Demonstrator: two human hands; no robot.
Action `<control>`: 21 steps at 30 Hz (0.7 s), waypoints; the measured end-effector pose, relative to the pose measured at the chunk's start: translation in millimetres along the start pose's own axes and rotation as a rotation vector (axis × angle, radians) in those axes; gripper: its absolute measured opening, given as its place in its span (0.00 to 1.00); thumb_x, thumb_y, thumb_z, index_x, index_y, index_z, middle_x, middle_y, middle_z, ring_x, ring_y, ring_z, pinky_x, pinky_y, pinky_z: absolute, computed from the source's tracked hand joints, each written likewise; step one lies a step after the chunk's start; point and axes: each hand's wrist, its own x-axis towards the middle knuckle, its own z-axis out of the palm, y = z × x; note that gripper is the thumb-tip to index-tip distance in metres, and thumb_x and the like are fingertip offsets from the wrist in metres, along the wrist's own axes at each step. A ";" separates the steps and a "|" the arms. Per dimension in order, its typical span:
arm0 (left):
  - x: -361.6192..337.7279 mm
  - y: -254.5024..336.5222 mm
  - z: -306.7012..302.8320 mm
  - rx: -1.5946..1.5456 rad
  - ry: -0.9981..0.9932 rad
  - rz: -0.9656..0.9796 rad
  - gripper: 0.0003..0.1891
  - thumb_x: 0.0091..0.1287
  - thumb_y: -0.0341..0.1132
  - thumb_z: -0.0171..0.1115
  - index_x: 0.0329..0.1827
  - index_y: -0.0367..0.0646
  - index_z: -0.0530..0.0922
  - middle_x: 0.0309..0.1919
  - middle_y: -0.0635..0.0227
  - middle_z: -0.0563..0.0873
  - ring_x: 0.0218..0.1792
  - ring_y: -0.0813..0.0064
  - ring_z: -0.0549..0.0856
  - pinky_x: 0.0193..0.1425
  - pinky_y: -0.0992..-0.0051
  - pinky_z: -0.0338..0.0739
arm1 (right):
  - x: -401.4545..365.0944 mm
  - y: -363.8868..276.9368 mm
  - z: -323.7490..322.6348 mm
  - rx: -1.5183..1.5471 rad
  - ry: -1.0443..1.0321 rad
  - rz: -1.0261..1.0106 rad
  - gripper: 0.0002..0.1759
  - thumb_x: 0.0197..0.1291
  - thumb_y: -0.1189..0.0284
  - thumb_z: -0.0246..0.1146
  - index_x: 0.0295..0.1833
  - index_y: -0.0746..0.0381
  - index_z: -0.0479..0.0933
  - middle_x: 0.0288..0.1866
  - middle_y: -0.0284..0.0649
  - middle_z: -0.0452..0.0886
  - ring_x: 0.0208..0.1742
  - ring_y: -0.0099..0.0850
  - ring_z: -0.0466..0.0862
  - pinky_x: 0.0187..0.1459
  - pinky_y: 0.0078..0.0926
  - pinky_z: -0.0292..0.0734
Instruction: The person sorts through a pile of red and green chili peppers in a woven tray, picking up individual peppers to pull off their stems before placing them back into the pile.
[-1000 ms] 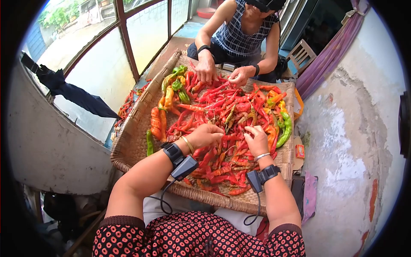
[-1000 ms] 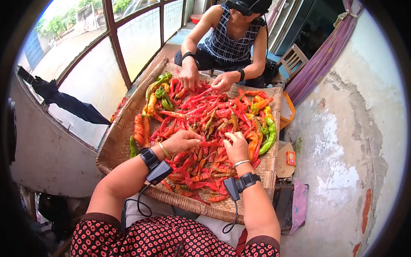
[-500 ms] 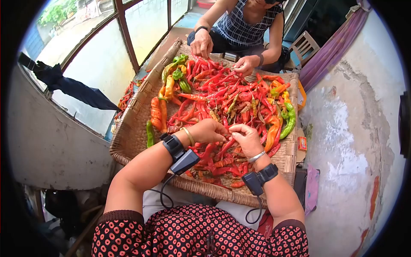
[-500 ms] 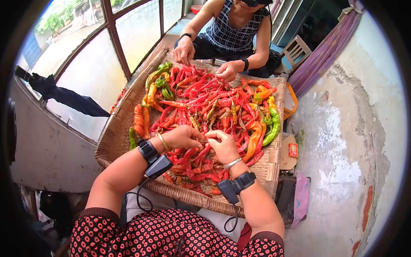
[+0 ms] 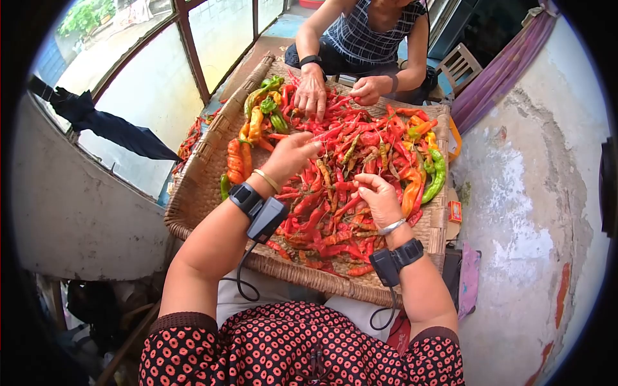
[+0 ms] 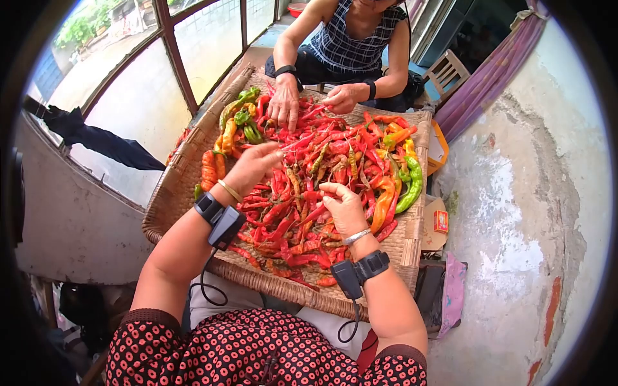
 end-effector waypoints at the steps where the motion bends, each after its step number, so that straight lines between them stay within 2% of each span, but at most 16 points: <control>1: -3.5 -0.4 2.9 0.083 -0.152 -0.051 0.18 0.61 0.38 0.57 0.51 0.38 0.72 0.24 0.75 0.77 0.20 0.88 0.72 0.22 0.86 0.68 | 0.2 2.1 1.4 -0.026 -0.031 -0.004 0.17 0.55 0.81 0.52 0.52 0.66 0.68 0.39 0.35 0.76 0.32 0.21 0.78 0.26 0.13 0.74; 3: -15.3 -5.6 16.2 0.242 -0.419 -0.110 0.17 0.62 0.40 0.57 0.49 0.38 0.73 0.24 0.76 0.77 0.19 0.88 0.72 0.21 0.87 0.67 | -1.9 -1.3 10.3 -0.067 -0.047 -0.043 0.17 0.55 0.81 0.52 0.53 0.64 0.68 0.37 0.33 0.75 0.30 0.18 0.77 0.24 0.12 0.72; 4: -22.5 -6.6 26.1 0.190 -0.437 -0.101 0.15 0.61 0.41 0.57 0.43 0.38 0.76 0.21 0.76 0.76 0.19 0.88 0.71 0.22 0.84 0.67 | -2.5 -2.7 13.2 -0.110 -0.064 -0.083 0.18 0.54 0.82 0.53 0.53 0.62 0.68 0.35 0.31 0.75 0.29 0.16 0.75 0.22 0.11 0.70; 5: -22.4 -11.5 29.7 0.163 -0.467 -0.125 0.14 0.61 0.40 0.57 0.43 0.39 0.76 0.20 0.76 0.75 0.19 0.88 0.71 0.21 0.85 0.66 | -1.9 -2.3 13.2 -0.155 -0.092 -0.048 0.24 0.54 0.82 0.53 0.58 0.59 0.64 0.35 0.30 0.74 0.27 0.14 0.73 0.22 0.11 0.69; 6: -21.7 -15.5 31.6 0.136 -0.496 -0.149 0.13 0.61 0.39 0.57 0.43 0.39 0.76 0.20 0.77 0.75 0.19 0.88 0.71 0.21 0.85 0.66 | -3.5 -2.3 14.8 -0.155 -0.090 -0.046 0.24 0.54 0.82 0.53 0.58 0.59 0.64 0.35 0.30 0.74 0.27 0.14 0.73 0.22 0.11 0.69; 9: -22.2 -19.6 32.5 -0.009 -0.510 -0.211 0.10 0.61 0.37 0.58 0.40 0.41 0.77 0.20 0.77 0.76 0.17 0.88 0.70 0.20 0.86 0.65 | -7.7 -3.9 18.7 -0.192 -0.098 -0.079 0.33 0.52 0.84 0.53 0.65 0.57 0.54 0.32 0.31 0.73 0.27 0.13 0.71 0.23 0.11 0.68; 13: -25.8 -16.0 31.6 -0.119 -0.517 -0.205 0.08 0.61 0.37 0.58 0.38 0.44 0.77 0.21 0.80 0.75 0.19 0.91 0.71 0.21 0.88 0.64 | 0.1 15.9 16.4 -0.207 -0.143 -0.204 0.34 0.52 0.84 0.54 0.65 0.58 0.53 0.31 0.31 0.73 0.27 0.12 0.71 0.22 0.11 0.68; 16: -13.2 -10.2 20.8 -0.171 -0.394 -0.136 0.03 0.59 0.33 0.58 0.31 0.44 0.76 0.20 0.79 0.75 0.18 0.90 0.70 0.20 0.87 0.64 | -1.2 10.8 19.5 -0.133 -0.109 -0.177 0.32 0.52 0.82 0.55 0.64 0.60 0.55 0.30 0.32 0.74 0.27 0.13 0.72 0.23 0.11 0.68; 18: -5.5 -1.0 8.6 -0.192 -0.173 -0.043 0.03 0.59 0.33 0.58 0.30 0.44 0.75 0.20 0.80 0.75 0.18 0.91 0.70 0.19 0.87 0.63 | -1.7 -1.7 11.1 -0.118 -0.140 0.150 0.27 0.53 0.79 0.56 0.60 0.63 0.61 0.30 0.33 0.75 0.28 0.15 0.74 0.26 0.12 0.69; 19: 2.3 -0.7 -0.5 -0.253 -0.074 -0.012 0.04 0.59 0.34 0.58 0.31 0.45 0.75 0.21 0.79 0.75 0.18 0.90 0.70 0.19 0.87 0.63 | 0.8 1.3 6.9 -0.166 -0.108 0.172 0.21 0.52 0.78 0.56 0.55 0.63 0.67 0.30 0.36 0.76 0.28 0.21 0.77 0.29 0.15 0.72; 20: 9.8 -2.7 -9.9 -0.313 0.027 0.018 0.05 0.59 0.36 0.58 0.32 0.45 0.76 0.22 0.78 0.76 0.18 0.89 0.70 0.18 0.88 0.63 | 4.3 8.6 1.4 -0.166 -0.110 0.174 0.21 0.52 0.78 0.56 0.55 0.63 0.67 0.30 0.36 0.76 0.28 0.21 0.77 0.29 0.15 0.72; 21: 13.9 -5.3 -17.1 -0.462 0.128 0.016 0.06 0.60 0.36 0.56 0.36 0.46 0.74 0.25 0.77 0.77 0.19 0.89 0.71 0.19 0.88 0.62 | 9.2 18.1 -4.7 -0.477 -0.038 -0.101 0.21 0.51 0.78 0.57 0.54 0.63 0.68 0.32 0.37 0.77 0.29 0.22 0.77 0.30 0.18 0.73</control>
